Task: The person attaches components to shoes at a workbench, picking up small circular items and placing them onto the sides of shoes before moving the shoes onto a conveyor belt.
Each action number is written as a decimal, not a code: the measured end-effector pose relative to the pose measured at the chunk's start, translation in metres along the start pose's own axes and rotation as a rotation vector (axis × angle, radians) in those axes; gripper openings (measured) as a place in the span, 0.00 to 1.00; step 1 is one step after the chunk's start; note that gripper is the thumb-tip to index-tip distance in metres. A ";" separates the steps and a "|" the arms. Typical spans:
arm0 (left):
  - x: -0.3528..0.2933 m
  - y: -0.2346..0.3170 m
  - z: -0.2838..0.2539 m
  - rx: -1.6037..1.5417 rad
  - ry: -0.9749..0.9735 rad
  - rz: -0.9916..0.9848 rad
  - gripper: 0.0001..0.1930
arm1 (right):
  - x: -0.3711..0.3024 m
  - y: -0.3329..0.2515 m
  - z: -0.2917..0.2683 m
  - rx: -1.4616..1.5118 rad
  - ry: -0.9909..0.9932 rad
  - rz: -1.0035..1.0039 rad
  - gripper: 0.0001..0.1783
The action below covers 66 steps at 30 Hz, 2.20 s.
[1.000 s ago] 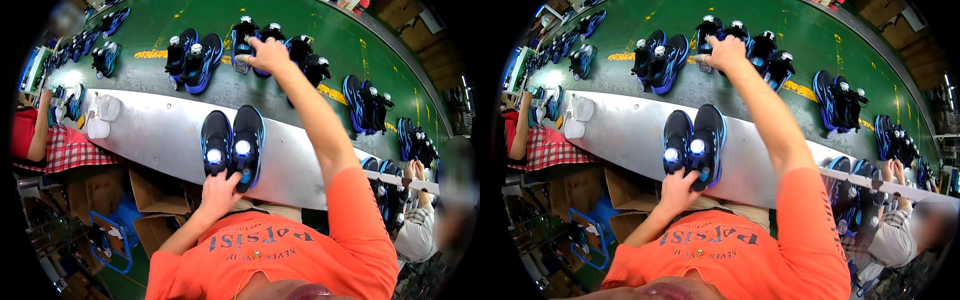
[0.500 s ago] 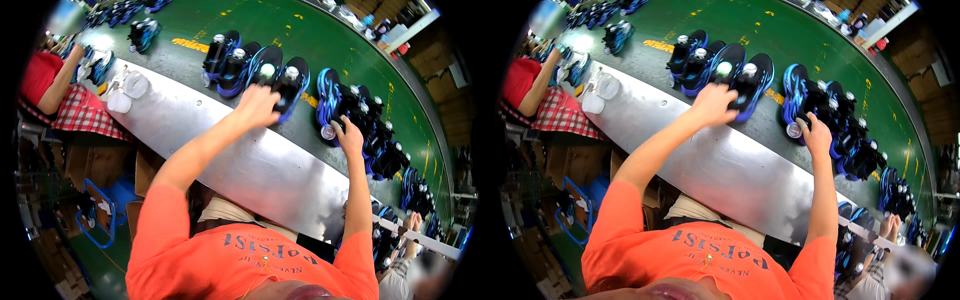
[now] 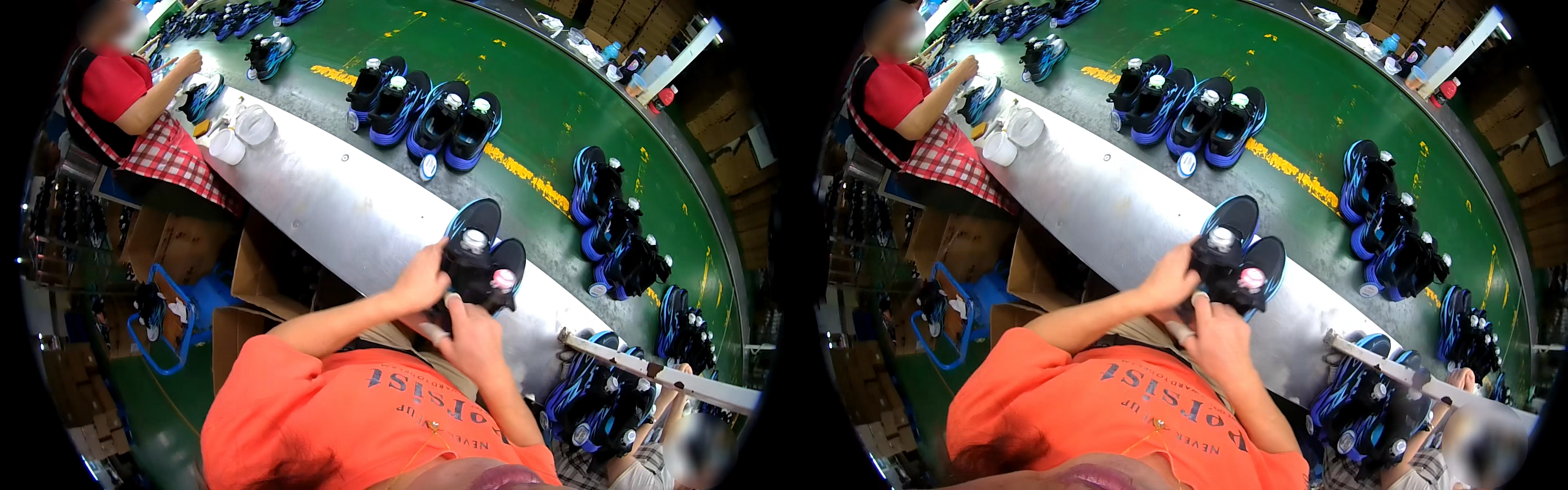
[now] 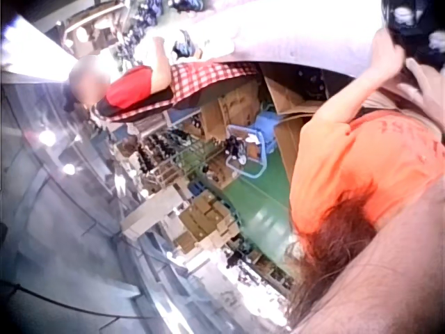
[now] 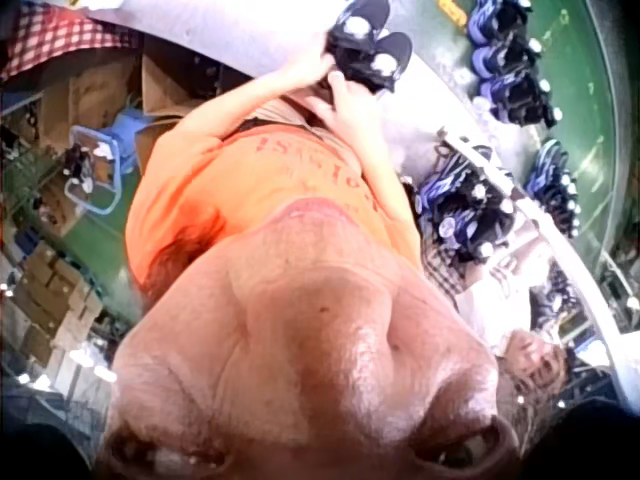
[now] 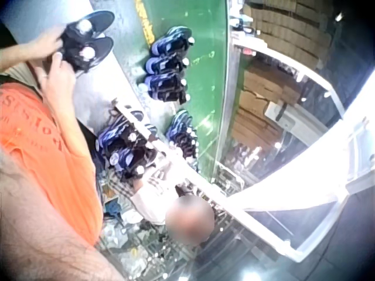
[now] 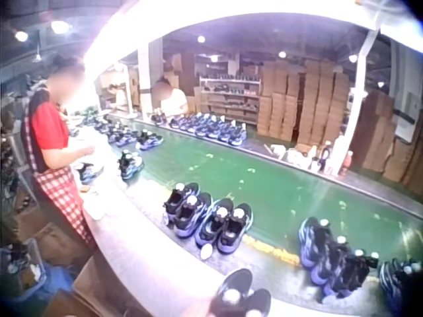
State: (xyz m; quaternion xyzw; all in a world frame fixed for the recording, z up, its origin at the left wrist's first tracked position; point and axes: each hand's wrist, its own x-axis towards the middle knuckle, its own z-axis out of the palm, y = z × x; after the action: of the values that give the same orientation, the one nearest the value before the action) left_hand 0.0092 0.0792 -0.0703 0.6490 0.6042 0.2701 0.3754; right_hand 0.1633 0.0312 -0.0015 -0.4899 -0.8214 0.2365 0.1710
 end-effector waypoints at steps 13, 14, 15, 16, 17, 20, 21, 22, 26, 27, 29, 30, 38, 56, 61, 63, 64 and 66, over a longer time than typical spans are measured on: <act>-0.074 0.027 -0.013 0.118 0.075 0.428 0.14 | -0.012 0.084 -0.028 0.478 0.104 -0.105 0.33; -0.072 0.026 0.000 0.124 0.080 0.348 0.15 | -0.008 0.086 -0.020 0.467 0.047 -0.172 0.36; -0.070 0.024 0.008 0.128 0.085 0.270 0.15 | -0.010 0.081 -0.018 0.487 0.016 -0.217 0.36; -0.067 0.022 0.007 0.143 0.044 0.262 0.15 | -0.012 0.079 -0.027 0.535 -0.045 -0.192 0.37; -0.063 0.020 0.005 0.148 -0.004 0.250 0.15 | -0.016 0.079 -0.034 0.580 -0.113 -0.156 0.38; -0.045 0.020 -0.005 0.178 -0.151 0.278 0.13 | -0.026 0.079 -0.053 0.556 -0.184 -0.217 0.35; -0.041 0.022 -0.002 0.190 -0.169 0.313 0.11 | -0.025 0.081 -0.051 0.497 -0.160 -0.201 0.35; -0.040 0.028 0.005 0.214 -0.133 0.331 0.11 | -0.022 0.084 -0.049 0.432 -0.129 -0.184 0.36; -0.048 0.029 0.033 0.134 0.090 0.301 0.08 | -0.017 0.082 -0.032 0.366 0.045 -0.118 0.36; -0.043 0.025 0.037 0.073 0.171 0.293 0.08 | -0.020 0.082 -0.029 0.345 0.084 -0.151 0.35; -0.035 0.027 0.037 0.088 0.098 0.207 0.07 | -0.033 0.074 -0.032 0.225 0.037 -0.197 0.31; -0.033 0.027 0.034 0.096 0.063 0.164 0.07 | -0.034 0.072 -0.035 0.203 0.019 -0.215 0.31; -0.051 0.076 -0.001 0.079 -0.399 0.053 0.17 | -0.037 0.073 -0.040 0.076 -0.092 -0.076 0.28; -0.051 0.068 0.020 -0.255 -0.593 -0.279 0.11 | -0.040 0.060 -0.031 0.251 0.015 0.182 0.30; -0.055 0.075 0.015 -0.236 -0.616 -0.326 0.11 | -0.044 0.061 -0.040 0.191 0.101 0.039 0.29; -0.057 0.074 0.014 -0.207 -0.666 -0.228 0.10 | -0.041 0.063 -0.036 0.153 -0.009 0.169 0.29; -0.057 0.075 0.008 -0.189 -0.684 -0.177 0.10 | -0.033 0.061 -0.046 0.255 -0.165 0.377 0.26; -0.054 0.084 -0.019 -0.273 -0.600 -0.127 0.11 | -0.022 0.079 -0.055 0.247 -0.089 0.089 0.24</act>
State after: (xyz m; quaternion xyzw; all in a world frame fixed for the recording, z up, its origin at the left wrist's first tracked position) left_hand 0.0361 0.0301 0.0144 0.6045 0.4642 0.1215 0.6358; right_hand 0.2587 0.0563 -0.0014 -0.4901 -0.7703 0.3648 0.1827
